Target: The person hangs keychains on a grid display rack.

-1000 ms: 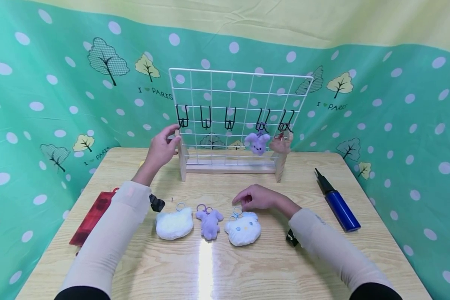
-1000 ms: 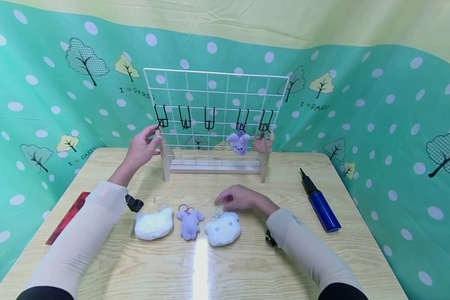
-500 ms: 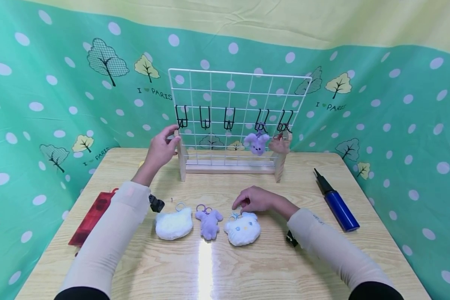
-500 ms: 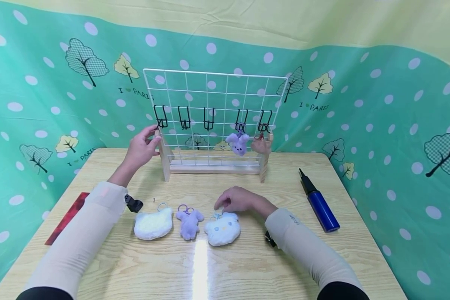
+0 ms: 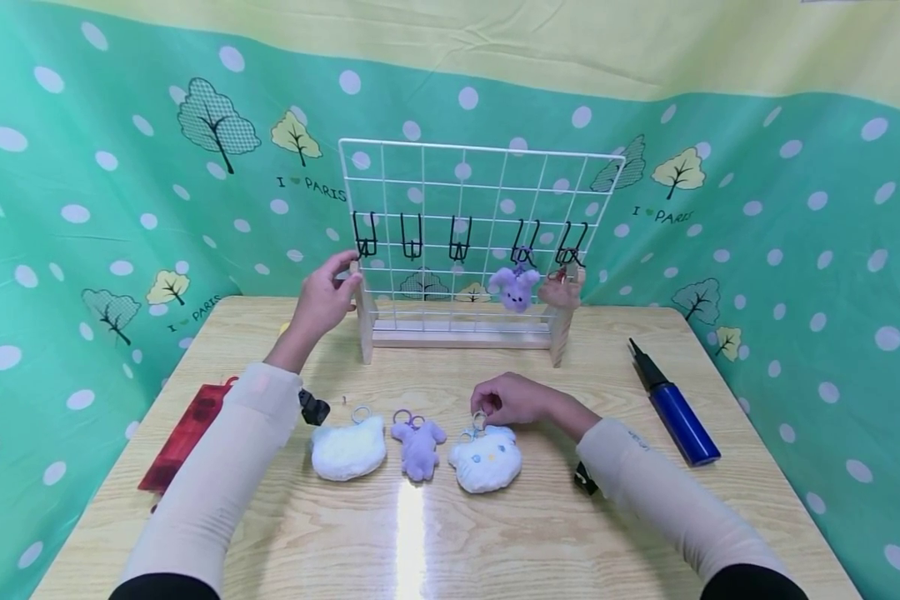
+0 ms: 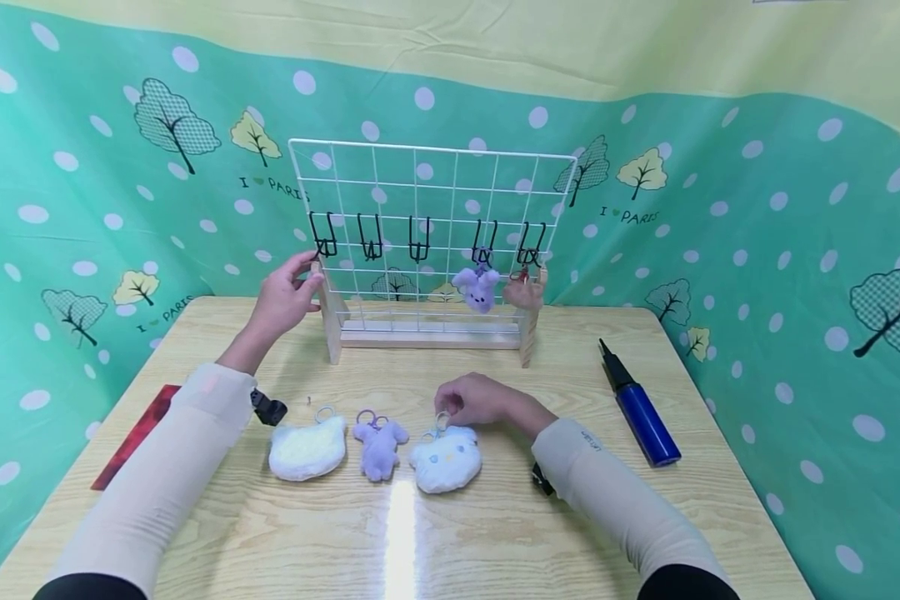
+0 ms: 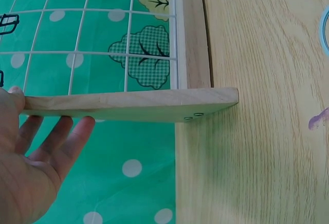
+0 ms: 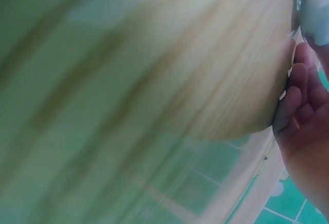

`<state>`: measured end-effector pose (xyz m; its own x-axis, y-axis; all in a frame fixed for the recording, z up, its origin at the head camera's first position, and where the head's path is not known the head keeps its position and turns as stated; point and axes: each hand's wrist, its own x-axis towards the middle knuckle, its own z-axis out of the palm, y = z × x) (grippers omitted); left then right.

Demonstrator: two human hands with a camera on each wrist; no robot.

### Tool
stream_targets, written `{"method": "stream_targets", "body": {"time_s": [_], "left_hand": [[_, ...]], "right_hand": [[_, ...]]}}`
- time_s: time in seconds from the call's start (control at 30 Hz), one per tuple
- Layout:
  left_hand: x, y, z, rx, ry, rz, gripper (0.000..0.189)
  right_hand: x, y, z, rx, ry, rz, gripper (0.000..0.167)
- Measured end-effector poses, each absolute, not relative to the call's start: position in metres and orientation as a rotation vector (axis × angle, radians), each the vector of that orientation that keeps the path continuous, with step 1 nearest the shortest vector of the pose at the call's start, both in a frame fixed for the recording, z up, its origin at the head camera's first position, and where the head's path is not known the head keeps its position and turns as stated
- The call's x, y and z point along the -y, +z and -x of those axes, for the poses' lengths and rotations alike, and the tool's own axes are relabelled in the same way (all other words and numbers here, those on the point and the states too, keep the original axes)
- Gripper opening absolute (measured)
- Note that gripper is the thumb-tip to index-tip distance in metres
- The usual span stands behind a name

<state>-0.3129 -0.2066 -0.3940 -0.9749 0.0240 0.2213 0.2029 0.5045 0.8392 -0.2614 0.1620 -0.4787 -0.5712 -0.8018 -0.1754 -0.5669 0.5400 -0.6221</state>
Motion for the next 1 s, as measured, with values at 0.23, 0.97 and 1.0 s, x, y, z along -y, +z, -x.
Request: {"method": "stream_targets", "body": {"time_s": [0.23, 0.97, 1.0], "left_hand": [[0.206, -0.393, 0.312, 2.564, -1.460, 0.197, 0.049], [0.205, -0.391, 0.311, 2.576, -1.463, 0.187, 0.048], [0.205, -0.391, 0.311, 2.578, -1.464, 0.184, 0.048]], "right_hand": [[-0.168, -0.479, 0.262, -2.331, -0.797, 1.137, 0.010], [-0.177, -0.459, 0.262, -2.296, -0.980, 0.995, 0.017], [-0.177, -0.457, 0.262, -2.302, -0.983, 1.001, 0.017]]}}
